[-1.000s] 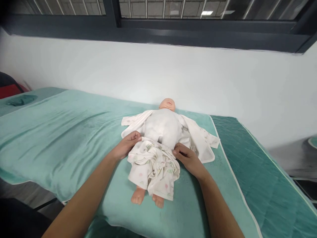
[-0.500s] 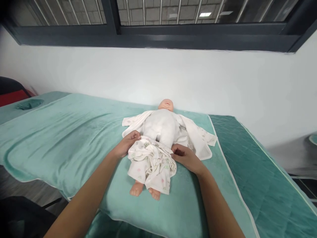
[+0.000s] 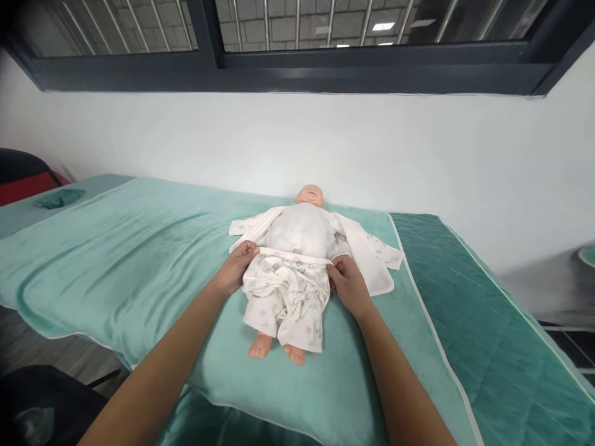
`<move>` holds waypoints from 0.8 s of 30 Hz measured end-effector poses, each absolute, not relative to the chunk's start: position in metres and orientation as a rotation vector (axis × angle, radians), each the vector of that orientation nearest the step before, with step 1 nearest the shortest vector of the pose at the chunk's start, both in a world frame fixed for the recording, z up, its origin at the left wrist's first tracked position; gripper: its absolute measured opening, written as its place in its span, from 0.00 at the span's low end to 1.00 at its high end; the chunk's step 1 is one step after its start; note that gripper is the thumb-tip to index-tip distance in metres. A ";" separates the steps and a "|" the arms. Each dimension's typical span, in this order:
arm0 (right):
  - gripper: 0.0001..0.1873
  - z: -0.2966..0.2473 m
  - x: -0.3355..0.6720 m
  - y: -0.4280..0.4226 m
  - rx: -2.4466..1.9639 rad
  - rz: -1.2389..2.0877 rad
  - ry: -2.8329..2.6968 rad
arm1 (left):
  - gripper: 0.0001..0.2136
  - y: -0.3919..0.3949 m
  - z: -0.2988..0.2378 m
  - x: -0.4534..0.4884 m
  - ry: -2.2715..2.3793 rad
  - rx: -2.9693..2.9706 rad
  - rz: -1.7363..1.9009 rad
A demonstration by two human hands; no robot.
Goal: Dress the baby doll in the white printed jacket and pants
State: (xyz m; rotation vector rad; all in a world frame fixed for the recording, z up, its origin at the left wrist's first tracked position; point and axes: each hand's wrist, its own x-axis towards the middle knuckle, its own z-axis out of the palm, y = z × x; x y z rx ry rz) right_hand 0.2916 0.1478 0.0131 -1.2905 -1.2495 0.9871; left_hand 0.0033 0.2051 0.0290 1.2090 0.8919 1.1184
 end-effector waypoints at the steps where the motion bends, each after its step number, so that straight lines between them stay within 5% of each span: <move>1: 0.13 0.012 0.292 0.149 -1.315 0.995 -1.301 | 0.16 0.205 0.029 0.004 0.893 1.232 1.097; 11: 0.13 0.017 0.295 0.148 -1.291 1.046 -1.647 | 0.12 0.201 0.037 0.006 0.835 1.411 0.922; 24: 0.12 0.013 0.295 0.145 -1.285 0.984 -1.577 | 0.18 0.211 0.037 -0.003 0.776 1.258 0.783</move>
